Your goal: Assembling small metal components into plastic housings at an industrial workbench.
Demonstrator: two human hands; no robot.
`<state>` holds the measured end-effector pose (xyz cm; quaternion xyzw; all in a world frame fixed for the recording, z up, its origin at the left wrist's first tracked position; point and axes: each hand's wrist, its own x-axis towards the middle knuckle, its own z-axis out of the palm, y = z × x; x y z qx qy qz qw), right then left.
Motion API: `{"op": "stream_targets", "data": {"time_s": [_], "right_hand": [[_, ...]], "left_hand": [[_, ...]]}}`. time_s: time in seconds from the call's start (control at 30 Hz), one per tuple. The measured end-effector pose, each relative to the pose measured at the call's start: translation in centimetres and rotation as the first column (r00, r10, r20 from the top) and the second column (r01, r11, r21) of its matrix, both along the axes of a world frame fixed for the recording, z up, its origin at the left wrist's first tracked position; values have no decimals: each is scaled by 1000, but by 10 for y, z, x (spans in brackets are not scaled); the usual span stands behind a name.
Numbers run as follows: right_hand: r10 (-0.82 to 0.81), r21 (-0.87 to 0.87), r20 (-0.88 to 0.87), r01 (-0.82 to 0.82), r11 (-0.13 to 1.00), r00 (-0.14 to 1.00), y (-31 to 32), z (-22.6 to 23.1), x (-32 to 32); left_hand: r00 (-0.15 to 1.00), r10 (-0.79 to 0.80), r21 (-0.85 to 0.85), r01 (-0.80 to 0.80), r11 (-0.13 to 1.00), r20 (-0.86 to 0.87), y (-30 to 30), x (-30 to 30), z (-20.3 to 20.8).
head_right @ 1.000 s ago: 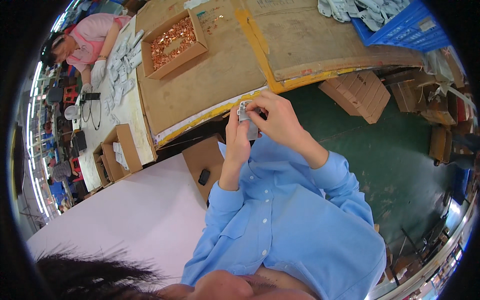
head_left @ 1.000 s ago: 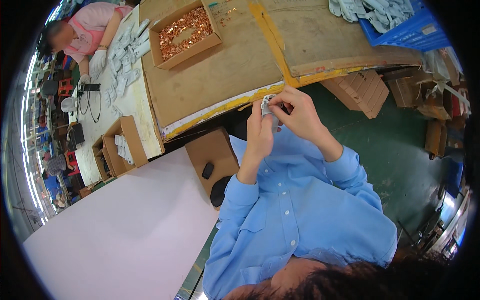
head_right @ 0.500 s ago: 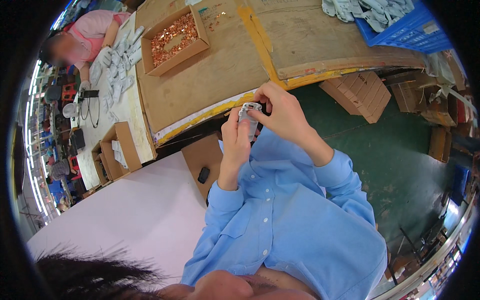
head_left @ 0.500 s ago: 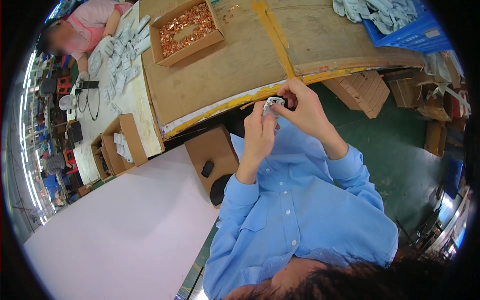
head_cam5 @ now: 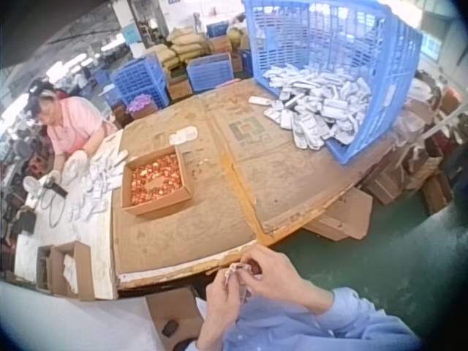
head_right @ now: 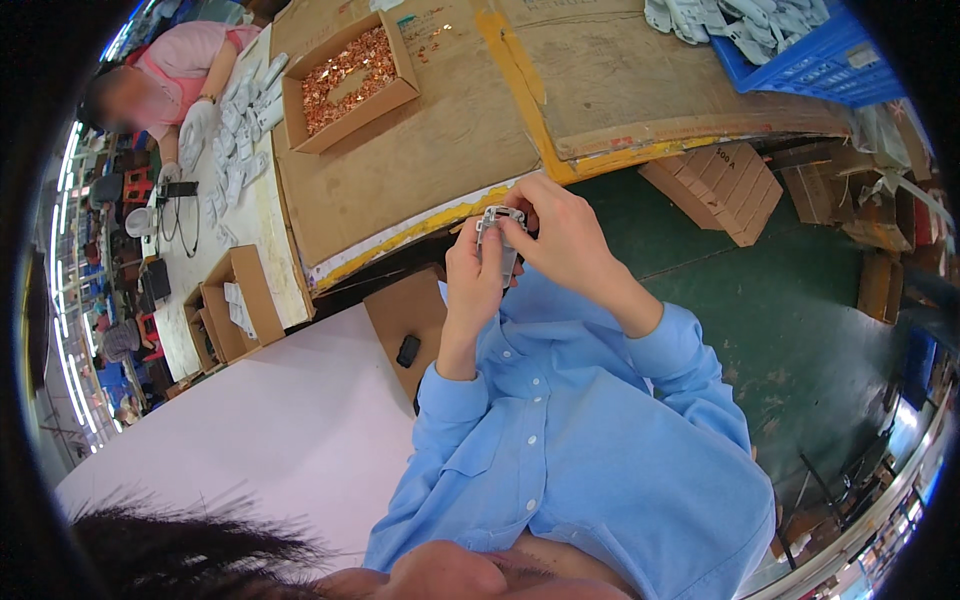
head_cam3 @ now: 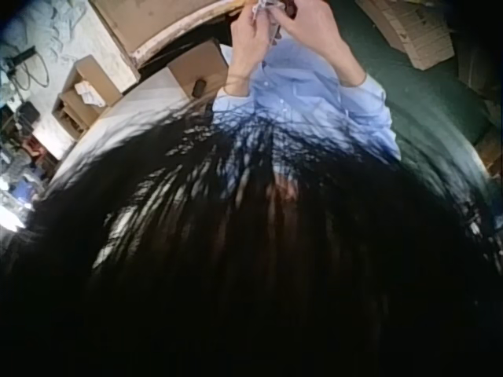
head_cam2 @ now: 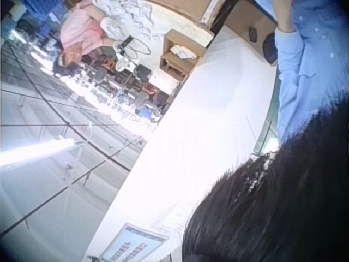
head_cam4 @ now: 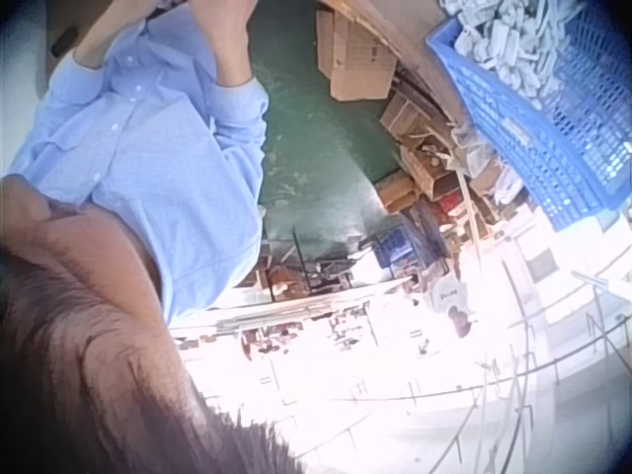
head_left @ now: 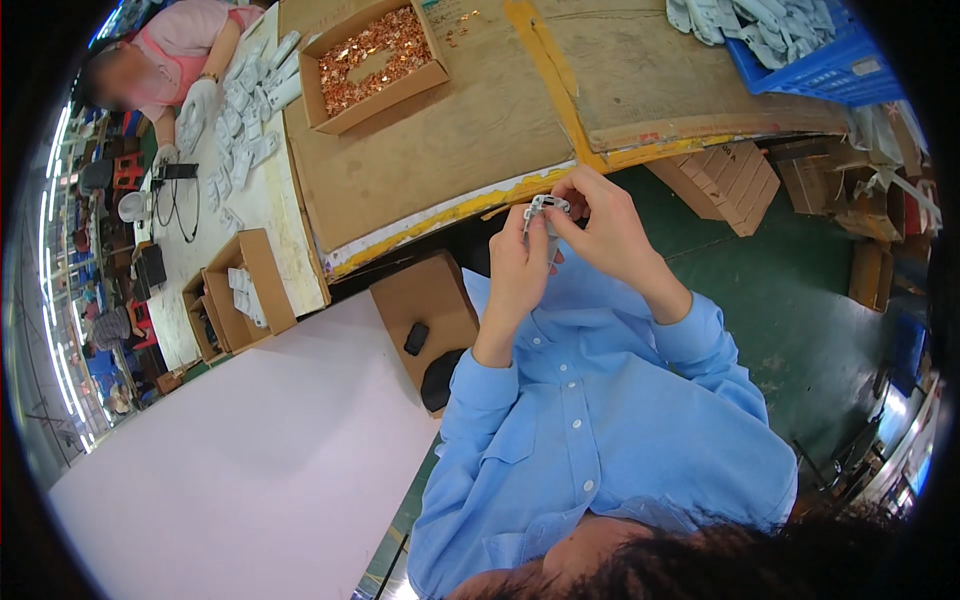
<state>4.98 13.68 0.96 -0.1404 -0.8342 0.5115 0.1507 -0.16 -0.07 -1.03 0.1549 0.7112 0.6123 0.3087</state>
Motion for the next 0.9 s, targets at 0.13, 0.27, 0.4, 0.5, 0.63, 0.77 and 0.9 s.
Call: {"op": "stream_targets", "data": {"time_s": [0.13, 0.27, 0.4, 0.5, 0.63, 0.77, 0.9], "right_hand": [[16, -19, 46, -15, 1000, 999, 2, 2, -1], [29, -25, 101, -27, 999, 994, 4, 5, -1], [39, 8, 138, -40, 999, 990, 4, 9, -1], [29, 53, 148, -37, 998, 988, 3, 9, -1], [15, 31, 118, -19, 999, 993, 1, 8, -1], [32, 16, 114, -34, 999, 993, 2, 3, 0], [54, 0, 132, -55, 998, 990, 4, 1, -2]], "left_hand": [[999, 0, -6, 0, 1000, -46, -1, 0, 1], [999, 0, -6, 0, 1000, -49, -2, 2, 4], [997, -12, -30, 10, 1000, -71, -3, 3, 9], [995, -16, -45, 12, 999, -97, -3, 3, 11], [996, 17, -29, -20, 999, -84, -2, 2, 8], [999, 10, -18, -11, 1000, -45, -6, 0, -1], [998, 12, -21, -13, 1000, -54, -6, 1, -2]]}}
